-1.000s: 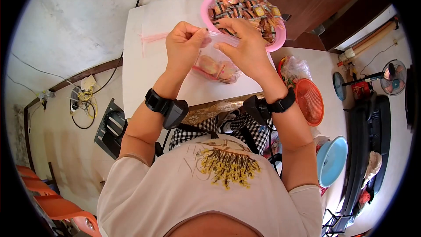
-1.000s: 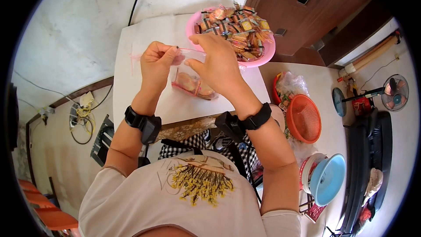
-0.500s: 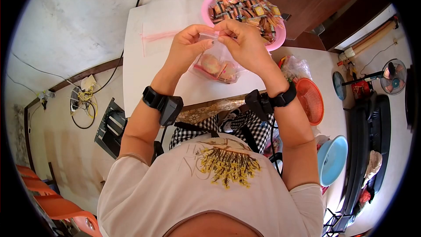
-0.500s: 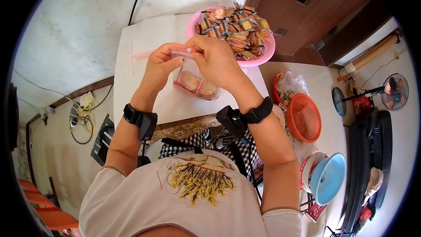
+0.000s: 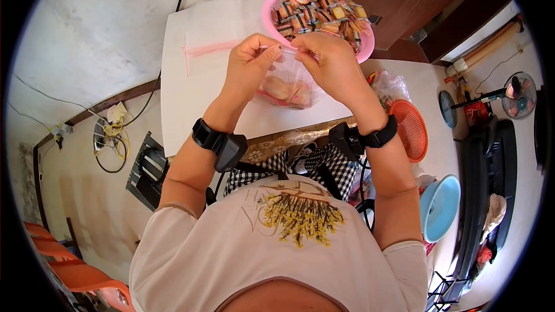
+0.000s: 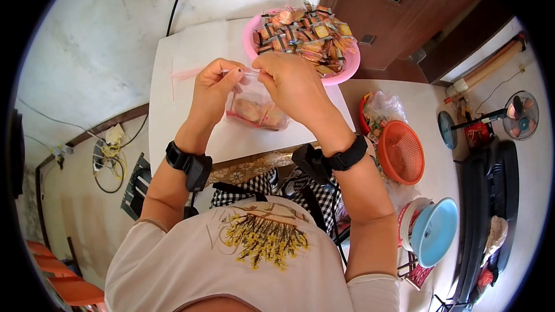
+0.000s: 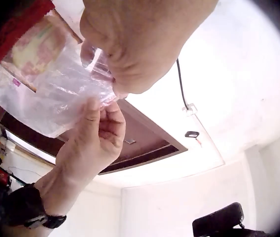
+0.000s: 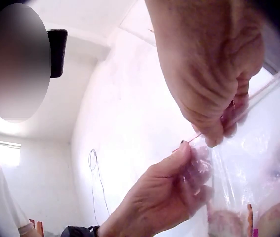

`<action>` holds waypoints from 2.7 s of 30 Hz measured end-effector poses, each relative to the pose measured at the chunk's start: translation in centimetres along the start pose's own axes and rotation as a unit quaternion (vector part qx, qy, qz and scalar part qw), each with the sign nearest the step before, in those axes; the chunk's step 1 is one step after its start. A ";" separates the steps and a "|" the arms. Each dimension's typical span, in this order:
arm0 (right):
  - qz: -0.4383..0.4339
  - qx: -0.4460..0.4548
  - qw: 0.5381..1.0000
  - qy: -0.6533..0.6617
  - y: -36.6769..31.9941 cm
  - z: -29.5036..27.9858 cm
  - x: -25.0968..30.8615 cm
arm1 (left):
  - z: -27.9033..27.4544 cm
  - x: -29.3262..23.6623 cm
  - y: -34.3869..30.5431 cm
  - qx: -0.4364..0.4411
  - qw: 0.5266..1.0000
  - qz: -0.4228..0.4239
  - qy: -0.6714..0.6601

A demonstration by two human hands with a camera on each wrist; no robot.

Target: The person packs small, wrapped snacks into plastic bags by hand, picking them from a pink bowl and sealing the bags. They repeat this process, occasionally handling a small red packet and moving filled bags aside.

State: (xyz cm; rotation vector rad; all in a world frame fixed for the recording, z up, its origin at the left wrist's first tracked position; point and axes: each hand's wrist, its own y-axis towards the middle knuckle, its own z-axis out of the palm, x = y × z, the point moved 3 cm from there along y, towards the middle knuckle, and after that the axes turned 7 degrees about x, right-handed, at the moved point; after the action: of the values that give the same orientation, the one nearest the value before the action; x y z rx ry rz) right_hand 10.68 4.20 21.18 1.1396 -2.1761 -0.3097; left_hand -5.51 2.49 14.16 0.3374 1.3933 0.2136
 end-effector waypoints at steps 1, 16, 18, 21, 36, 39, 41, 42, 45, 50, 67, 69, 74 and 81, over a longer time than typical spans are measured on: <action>-0.005 -0.001 1.000 -0.011 -0.1 -0.3 0.2 | 0.3 -0.3 -0.1 0.001 1.000 0.005 -0.006; -0.035 -0.033 0.996 -0.075 -3.9 -2.4 -1.8 | -0.1 0.1 -1.0 -0.017 0.990 -0.042 -0.131; -0.022 -0.036 0.997 -0.072 -4.3 -2.8 -2.0 | -0.4 0.3 -1.1 -0.036 0.989 -0.054 -0.132; 0.004 -0.037 0.997 -0.061 -5.0 -3.3 -2.5 | -0.7 0.3 -1.2 -0.033 0.986 -0.044 -0.154; 0.090 -0.067 0.987 0.112 -6.6 -4.1 -4.1 | -1.0 -0.4 -1.8 -0.049 0.979 -0.052 -0.191; 0.070 -0.048 0.994 0.070 -6.3 -4.4 -3.6 | -1.0 -0.5 -1.9 -0.040 0.979 -0.051 -0.195; 0.046 -0.032 0.997 0.049 -6.2 -3.9 -3.9 | -1.2 0.2 -1.9 -0.050 0.972 -0.060 -0.222; 0.069 -0.031 0.993 0.085 -6.2 -3.7 -4.3 | -1.3 0.6 -1.9 -0.055 0.968 -0.063 -0.235; 0.132 -0.039 0.963 0.232 -6.5 -2.1 -5.4 | -2.2 0.9 -1.8 -0.036 0.973 -0.078 -0.216; 0.153 -0.041 0.750 0.642 -6.0 0.9 -6.5 | -3.0 0.9 -1.2 -0.043 0.981 -0.079 -0.174; 0.198 -0.178 0.782 0.563 -5.7 1.9 -3.4 | 5.1 -4.3 2.9 0.195 0.852 0.159 0.459; 0.196 -0.172 0.808 0.529 -6.8 0.4 -4.1 | 5.1 -4.2 2.5 0.193 0.894 0.117 0.386; 0.192 -0.152 0.840 0.483 -10.3 -5.8 -4.1 | 6.9 -4.7 2.1 0.234 0.870 0.128 0.415; 0.215 -0.201 0.866 0.405 -20.0 -15.5 -4.6 | 7.6 0.3 2.6 0.241 0.904 0.024 0.353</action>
State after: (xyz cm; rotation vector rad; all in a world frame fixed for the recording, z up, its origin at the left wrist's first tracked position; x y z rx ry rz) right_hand 35.45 -2.64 21.33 0.3972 -1.4436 -0.0496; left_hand 2.13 4.20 15.90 0.7566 2.1640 0.0177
